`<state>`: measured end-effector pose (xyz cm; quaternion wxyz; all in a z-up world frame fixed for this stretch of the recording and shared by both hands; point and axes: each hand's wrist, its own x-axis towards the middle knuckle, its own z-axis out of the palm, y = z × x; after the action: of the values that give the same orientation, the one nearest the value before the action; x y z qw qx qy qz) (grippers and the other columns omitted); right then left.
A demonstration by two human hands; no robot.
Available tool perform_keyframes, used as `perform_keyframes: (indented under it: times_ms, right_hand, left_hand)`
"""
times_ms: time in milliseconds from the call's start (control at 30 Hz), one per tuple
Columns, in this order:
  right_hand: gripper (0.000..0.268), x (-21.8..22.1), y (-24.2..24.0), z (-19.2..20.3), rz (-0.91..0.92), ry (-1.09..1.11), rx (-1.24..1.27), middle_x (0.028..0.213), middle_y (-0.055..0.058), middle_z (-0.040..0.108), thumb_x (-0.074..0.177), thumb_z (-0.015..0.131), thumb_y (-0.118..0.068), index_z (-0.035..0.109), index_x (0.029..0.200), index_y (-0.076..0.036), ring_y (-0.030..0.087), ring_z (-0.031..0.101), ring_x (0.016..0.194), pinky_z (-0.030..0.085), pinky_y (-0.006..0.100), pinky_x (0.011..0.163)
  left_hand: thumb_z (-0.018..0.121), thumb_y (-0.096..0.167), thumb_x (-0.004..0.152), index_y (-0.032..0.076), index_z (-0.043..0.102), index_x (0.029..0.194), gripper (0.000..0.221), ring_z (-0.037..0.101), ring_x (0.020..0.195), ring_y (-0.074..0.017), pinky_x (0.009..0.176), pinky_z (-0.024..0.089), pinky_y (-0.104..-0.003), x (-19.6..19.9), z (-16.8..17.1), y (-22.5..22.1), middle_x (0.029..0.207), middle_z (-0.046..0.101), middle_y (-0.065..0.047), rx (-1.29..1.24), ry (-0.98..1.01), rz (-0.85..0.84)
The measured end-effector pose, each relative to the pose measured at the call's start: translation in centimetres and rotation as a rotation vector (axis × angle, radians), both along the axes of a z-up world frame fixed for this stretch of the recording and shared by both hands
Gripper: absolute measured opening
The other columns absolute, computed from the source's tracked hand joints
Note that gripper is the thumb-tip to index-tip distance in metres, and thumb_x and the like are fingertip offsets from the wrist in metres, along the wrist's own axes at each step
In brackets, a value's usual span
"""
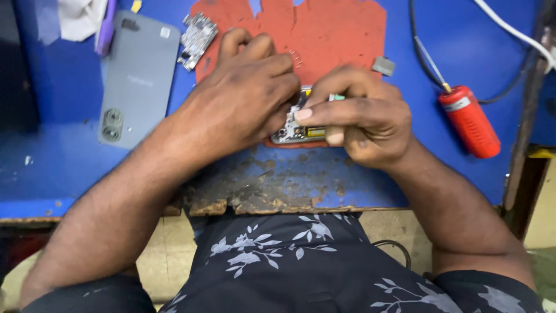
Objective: The person disassembles a smartphone by removing the back cover and unscrewing internal components. They use a prying tool to separate the back cover, then use a screwdriver to remove screws from the back cover and internal metal plates. The person continues to remove screws from the motherboard area.
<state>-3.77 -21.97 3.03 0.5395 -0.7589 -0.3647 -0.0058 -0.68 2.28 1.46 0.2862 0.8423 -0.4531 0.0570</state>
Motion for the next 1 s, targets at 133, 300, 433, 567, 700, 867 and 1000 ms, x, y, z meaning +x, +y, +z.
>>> perform_keyframes:
  times_ms: [133, 300, 433, 567, 700, 867, 1000]
  right_hand:
    - [0.047, 0.1, 0.0, 0.1, 0.014, 0.034, 0.01, 0.093, 0.012, 0.066, 0.07, 0.054, 0.027, 0.073, 0.103, -0.001, 0.022, 0.069, 0.084, 0.06, 0.032, 0.076]
    - [0.042, -0.1, 0.0, -0.3, 0.022, -0.019, 0.065, 0.095, 0.012, 0.059, 0.077, 0.059, 0.027, 0.072, 0.104, -0.002, 0.021, 0.065, 0.082, 0.061, 0.035, 0.083]
    - [0.045, 0.0, -0.4, -0.6, 0.009, 0.057, 0.025, 0.101, 0.015, 0.064, 0.075, 0.055, 0.026, 0.074, 0.106, -0.001, 0.018, 0.068, 0.077, 0.061, 0.031, 0.075]
    - [0.047, -0.1, -0.7, -0.7, 0.051, 0.057, 0.051, 0.103, 0.01, 0.067, 0.079, 0.054, 0.028, 0.072, 0.11, -0.003, 0.016, 0.07, 0.083, 0.061, 0.028, 0.078]
    - [0.049, -0.2, -0.4, -0.6, 0.003, 0.041, -0.02, 0.104, 0.014, 0.066, 0.075, 0.055, 0.029, 0.071, 0.111, -0.001, 0.015, 0.067, 0.079, 0.057, 0.025, 0.072]
    - [0.052, -0.2, -0.1, -0.1, 0.001, 0.089, -0.023, 0.107, 0.017, 0.065, 0.073, 0.052, 0.029, 0.069, 0.112, -0.001, 0.013, 0.066, 0.075, 0.058, 0.022, 0.067]
    - [0.049, -0.2, 0.1, 0.2, 0.027, -0.11, -0.033, 0.105, 0.012, 0.065, 0.082, 0.058, 0.031, 0.07, 0.114, -0.004, 0.02, 0.068, 0.084, 0.059, 0.024, 0.072]
  left_hand:
    - [0.077, 0.016, 0.083, 0.007, 0.07, 0.094, 0.016, 0.053, 0.108, -0.027, 0.1, 0.036, -0.047, 0.0, -0.4, 0.1, 0.1, 0.062, -0.004, -0.001, -0.045, 0.007]
    - [0.078, 0.014, 0.08, 0.008, 0.07, 0.092, 0.016, 0.052, 0.107, -0.0263, 0.1, 0.036, -0.047, -0.1, -0.6, -0.1, 0.099, 0.062, -0.003, 0.021, -0.042, 0.002]
    - [0.079, 0.014, 0.079, 0.007, 0.07, 0.094, 0.019, 0.052, 0.107, -0.0259, 0.102, 0.036, -0.047, -0.3, -0.9, -0.1, 0.101, 0.061, -0.004, -0.028, -0.031, -0.015]
    - [0.08, 0.014, 0.081, 0.008, 0.07, 0.094, 0.017, 0.052, 0.107, -0.026, 0.101, 0.035, -0.047, -0.3, -1.1, -0.3, 0.1, 0.061, -0.003, -0.023, -0.039, -0.019]
    - [0.079, 0.012, 0.082, 0.009, 0.07, 0.093, 0.015, 0.052, 0.106, -0.0255, 0.101, 0.036, -0.047, -0.3, -1.2, -0.1, 0.098, 0.061, -0.003, 0.005, -0.049, -0.011]
    - [0.08, 0.015, 0.082, 0.008, 0.069, 0.094, 0.017, 0.052, 0.107, -0.0264, 0.099, 0.035, -0.048, -0.3, -1.2, -0.2, 0.099, 0.061, -0.004, -0.017, -0.044, -0.023]
    - [0.08, 0.015, 0.081, 0.008, 0.07, 0.096, 0.019, 0.052, 0.107, -0.0265, 0.1, 0.035, -0.047, -0.2, -1.2, -0.3, 0.099, 0.061, -0.004, -0.017, -0.042, -0.026]
